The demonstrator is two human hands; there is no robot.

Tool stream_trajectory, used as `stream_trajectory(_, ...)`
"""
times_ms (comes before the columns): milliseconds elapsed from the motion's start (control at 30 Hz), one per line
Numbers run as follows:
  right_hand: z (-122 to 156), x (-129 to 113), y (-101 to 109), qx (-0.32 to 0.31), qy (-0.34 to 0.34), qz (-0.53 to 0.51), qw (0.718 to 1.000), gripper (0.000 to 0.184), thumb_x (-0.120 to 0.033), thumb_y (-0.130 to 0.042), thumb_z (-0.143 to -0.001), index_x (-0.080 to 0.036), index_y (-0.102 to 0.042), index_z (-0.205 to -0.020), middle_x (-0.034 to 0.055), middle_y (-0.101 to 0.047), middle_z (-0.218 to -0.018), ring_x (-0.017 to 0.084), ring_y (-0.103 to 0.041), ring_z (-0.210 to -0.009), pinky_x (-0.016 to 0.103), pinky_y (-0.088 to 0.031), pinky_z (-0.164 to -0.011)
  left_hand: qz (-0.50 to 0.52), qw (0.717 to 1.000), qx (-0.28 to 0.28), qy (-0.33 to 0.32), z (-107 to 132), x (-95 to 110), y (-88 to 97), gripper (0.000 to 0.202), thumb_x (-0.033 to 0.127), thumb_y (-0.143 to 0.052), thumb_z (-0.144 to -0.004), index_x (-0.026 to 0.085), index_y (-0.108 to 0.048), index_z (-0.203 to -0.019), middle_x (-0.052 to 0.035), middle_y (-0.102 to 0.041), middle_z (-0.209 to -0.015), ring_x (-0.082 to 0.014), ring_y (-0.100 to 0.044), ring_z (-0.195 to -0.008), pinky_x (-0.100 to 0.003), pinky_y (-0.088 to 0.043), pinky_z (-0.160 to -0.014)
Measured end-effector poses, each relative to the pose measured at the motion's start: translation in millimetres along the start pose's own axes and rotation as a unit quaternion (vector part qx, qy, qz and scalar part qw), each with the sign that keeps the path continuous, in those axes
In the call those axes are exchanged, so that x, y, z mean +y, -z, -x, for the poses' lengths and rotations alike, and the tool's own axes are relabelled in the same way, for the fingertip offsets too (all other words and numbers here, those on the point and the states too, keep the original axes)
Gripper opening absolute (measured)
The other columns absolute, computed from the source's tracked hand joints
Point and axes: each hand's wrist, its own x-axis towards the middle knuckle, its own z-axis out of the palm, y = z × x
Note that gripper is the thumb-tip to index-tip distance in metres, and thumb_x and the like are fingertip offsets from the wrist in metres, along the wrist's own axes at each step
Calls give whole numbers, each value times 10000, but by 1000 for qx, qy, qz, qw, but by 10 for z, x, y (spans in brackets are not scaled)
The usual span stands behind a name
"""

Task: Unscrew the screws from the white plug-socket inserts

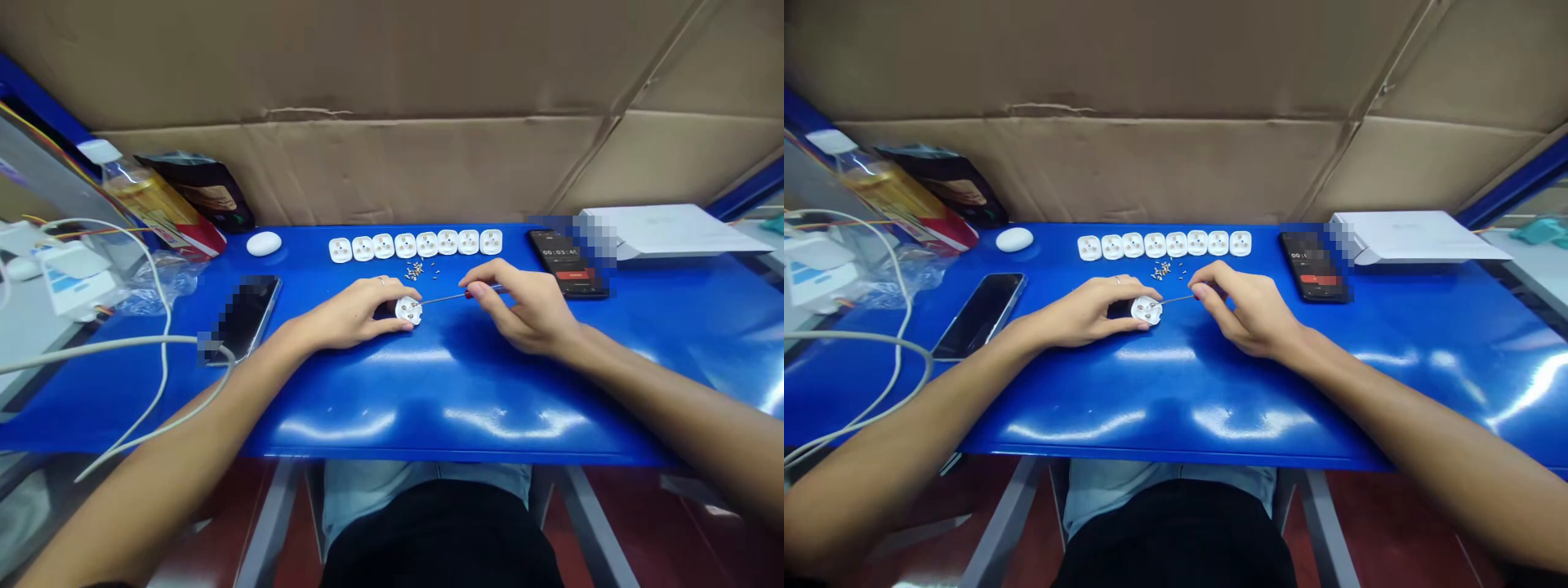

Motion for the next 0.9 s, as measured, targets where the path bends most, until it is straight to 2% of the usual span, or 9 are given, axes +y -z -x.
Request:
stream_trajectory(67,2,-9,-12,4,1,-5,1000,142,-276,-561,-1038,-257,-659,-1139,65,-803,-1034,248,-781,-850,393,-632,-763,1,1000,-1,-2,-1,-3,-2,451,493,-664,-1038,213,-675,-1392,-105,-740,-1299,-277,-700,-1152,-386,-531,-1003)
stream_trajectory(167,9,-10,-19,7,25,-24,999,289,-213,-600,-973,-256,-623,-1257,89,-780,-1139,258,-773,-915,415,-644,-813,5,1000,-2,-5,-4,-7,-3,438,487,-651,-1047,219,-671,-1393,-105,-735,-1323,-274,-699,-1165,-382,-537,-1007)
stream_trajectory(267,8,-4,-5,3,51,-36,998,350,-191,-616,-923,-243,-604,-1269,106,-756,-1140,277,-758,-955,445,-644,-838,10,1000,-4,-6,-5,-6,-1,438,481,-643,-1051,221,-667,-1402,-99,-736,-1329,-268,-700,-1174,-371,-535,-1012)
stream_trajectory(400,-5,-5,2,5,8,-6,1000,178,-267,-606,-1004,-253,-636,-1179,76,-783,-1068,256,-769,-885,406,-634,-778,8,1000,-1,-8,-2,-3,2,447,477,-654,-1047,207,-669,-1403,-106,-730,-1346,-269,-697,-1194,-364,-527,-1026)
stream_trajectory(467,-9,-5,-7,16,8,3,1000,124,-278,-577,-1033,-250,-653,-1127,67,-794,-1027,251,-773,-865,397,-629,-764,7,1000,-2,-8,-1,-3,1,444,466,-661,-1046,208,-665,-1407,-102,-734,-1335,-264,-699,-1184,-359,-529,-1018)
stream_trajectory(633,-14,-18,0,17,59,-26,998,223,-200,-597,-951,-219,-635,-1169,106,-765,-1088,272,-762,-937,427,-630,-820,7,1000,0,-9,-2,-12,-4,433,463,-653,-1050,220,-668,-1408,-102,-733,-1346,-272,-701,-1186,-372,-534,-1016)
stream_trajectory(700,-18,-30,13,8,44,-28,999,236,-212,-622,-945,-230,-633,-1180,93,-770,-1078,264,-764,-906,413,-628,-797,10,1000,2,-10,-2,-19,-6,438,469,-652,-1050,210,-670,-1402,-108,-731,-1350,-273,-699,-1193,-371,-533,-1026)
stream_trajectory(800,-20,-33,15,6,8,0,1000,137,-284,-618,-1006,-253,-658,-1133,65,-800,-1027,253,-776,-836,383,-613,-722,10,1000,3,-9,0,-24,-5,440,471,-662,-1045,210,-669,-1399,-100,-732,-1343,-264,-697,-1187,-358,-531,-1021)
stream_trajectory(900,-11,-16,-4,20,8,17,1000,104,-306,-603,-1030,-257,-681,-1079,58,-811,-1000,255,-781,-828,382,-614,-717,13,1000,2,-3,-1,-21,-3,437,473,-662,-1043,226,-666,-1402,-85,-734,-1331,-260,-695,-1172,-363,-533,-1012)
